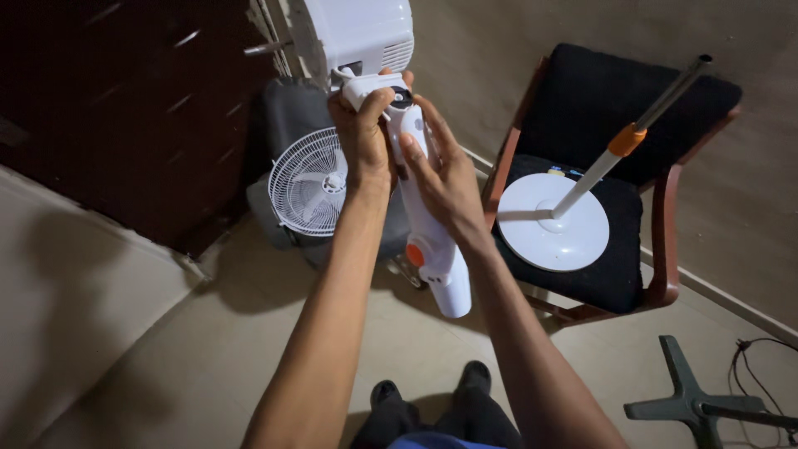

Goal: The person disassembles a white pedestal fan by removing the front grille and motor housing. They then use a screwdriver to loosen a screw on the fan's motor assembly while holding the unit upright.

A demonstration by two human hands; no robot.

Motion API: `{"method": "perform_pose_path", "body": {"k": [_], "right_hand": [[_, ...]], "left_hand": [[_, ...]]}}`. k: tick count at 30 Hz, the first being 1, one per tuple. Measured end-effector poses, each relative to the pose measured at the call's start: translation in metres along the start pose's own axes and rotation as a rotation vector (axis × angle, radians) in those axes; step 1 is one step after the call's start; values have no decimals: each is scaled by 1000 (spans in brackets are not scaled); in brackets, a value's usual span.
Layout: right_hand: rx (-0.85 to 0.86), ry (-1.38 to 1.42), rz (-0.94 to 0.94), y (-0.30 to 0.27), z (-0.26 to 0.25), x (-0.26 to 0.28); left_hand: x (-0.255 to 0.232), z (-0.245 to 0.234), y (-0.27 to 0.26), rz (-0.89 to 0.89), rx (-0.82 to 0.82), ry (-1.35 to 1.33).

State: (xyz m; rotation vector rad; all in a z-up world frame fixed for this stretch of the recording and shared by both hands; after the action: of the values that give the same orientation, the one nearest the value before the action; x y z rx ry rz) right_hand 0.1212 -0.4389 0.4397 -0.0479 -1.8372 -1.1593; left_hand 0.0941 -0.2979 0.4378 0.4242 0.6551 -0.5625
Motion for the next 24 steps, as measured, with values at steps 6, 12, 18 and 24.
{"method": "perform_pose_path", "body": {"k": [6,12,18,24], "right_hand": [[78,-69,112,-7,-59,-10],[153,-180,222,-11,-125,-27],[178,-122,196,-18,-173,-36],[198,-67,124,-17,-206,-38]], "left_hand": [[40,26,-4,-64,-12,-20],[79,70,-12,-129,-14,-22],[110,105,-19,-193,-77,-2],[124,117,-17,-347,30,8]]}}
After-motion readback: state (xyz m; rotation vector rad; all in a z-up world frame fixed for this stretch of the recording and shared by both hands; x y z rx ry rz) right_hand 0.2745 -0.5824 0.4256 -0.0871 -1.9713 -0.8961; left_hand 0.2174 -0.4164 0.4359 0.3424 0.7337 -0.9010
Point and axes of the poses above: each hand's wrist, its own y-axis towards the middle knuckle, its own z-axis out of the palm, x = y × z, the point moved 2 cm from there along y, towards the middle knuckle, and after that the axes turned 13 degrees about -z, right-handed, at the moved point
